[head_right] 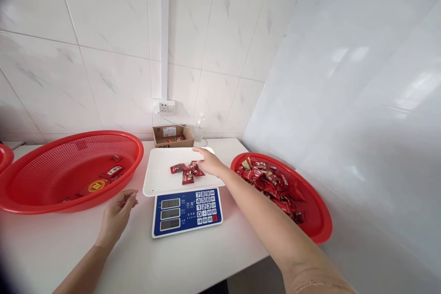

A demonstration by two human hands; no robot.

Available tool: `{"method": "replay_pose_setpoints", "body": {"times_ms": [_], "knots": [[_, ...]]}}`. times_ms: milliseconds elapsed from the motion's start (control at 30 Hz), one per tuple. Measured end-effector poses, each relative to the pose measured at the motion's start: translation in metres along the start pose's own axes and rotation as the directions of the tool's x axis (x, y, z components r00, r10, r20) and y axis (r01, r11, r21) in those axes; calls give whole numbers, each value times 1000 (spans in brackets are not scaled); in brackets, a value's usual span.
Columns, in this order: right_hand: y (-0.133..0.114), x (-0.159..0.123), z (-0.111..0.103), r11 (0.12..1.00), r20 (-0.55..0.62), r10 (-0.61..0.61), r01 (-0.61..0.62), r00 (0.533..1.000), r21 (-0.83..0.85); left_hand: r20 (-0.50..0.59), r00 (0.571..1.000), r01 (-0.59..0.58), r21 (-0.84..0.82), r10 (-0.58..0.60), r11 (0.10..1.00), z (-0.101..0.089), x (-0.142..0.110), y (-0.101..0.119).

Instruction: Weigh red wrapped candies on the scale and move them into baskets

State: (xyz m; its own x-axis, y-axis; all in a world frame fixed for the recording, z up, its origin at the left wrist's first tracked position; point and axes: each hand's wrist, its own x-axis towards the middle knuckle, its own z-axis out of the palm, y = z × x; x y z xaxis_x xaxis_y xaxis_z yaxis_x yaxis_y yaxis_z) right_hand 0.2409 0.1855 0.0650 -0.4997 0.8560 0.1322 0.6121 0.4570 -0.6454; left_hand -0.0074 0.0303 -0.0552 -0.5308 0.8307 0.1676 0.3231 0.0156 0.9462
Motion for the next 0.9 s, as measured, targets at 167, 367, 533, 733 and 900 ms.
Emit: {"method": "replay_pose_setpoints", "body": {"times_ms": [167,367,533,733,900], "knots": [[5,2,13,954,56,-83,96,995,-285,-5,1000,0,1,0,1000,0,0,0],[13,10,28,945,43,-36,48,998,-323,6,1000,-4,-4,4,1000,-2,-1,2],[13,5,11,948,-20,-59,50,998,-314,-7,1000,7,12,-7,1000,-1,1,1],[50,-31,-63,923,-192,112,-173,975,-343,-2,998,56,-7,-56,998,1,4,-4],[106,-87,-116,829,-143,402,-426,904,-362,1,994,106,10,-106,994,1,8,-3]]}}
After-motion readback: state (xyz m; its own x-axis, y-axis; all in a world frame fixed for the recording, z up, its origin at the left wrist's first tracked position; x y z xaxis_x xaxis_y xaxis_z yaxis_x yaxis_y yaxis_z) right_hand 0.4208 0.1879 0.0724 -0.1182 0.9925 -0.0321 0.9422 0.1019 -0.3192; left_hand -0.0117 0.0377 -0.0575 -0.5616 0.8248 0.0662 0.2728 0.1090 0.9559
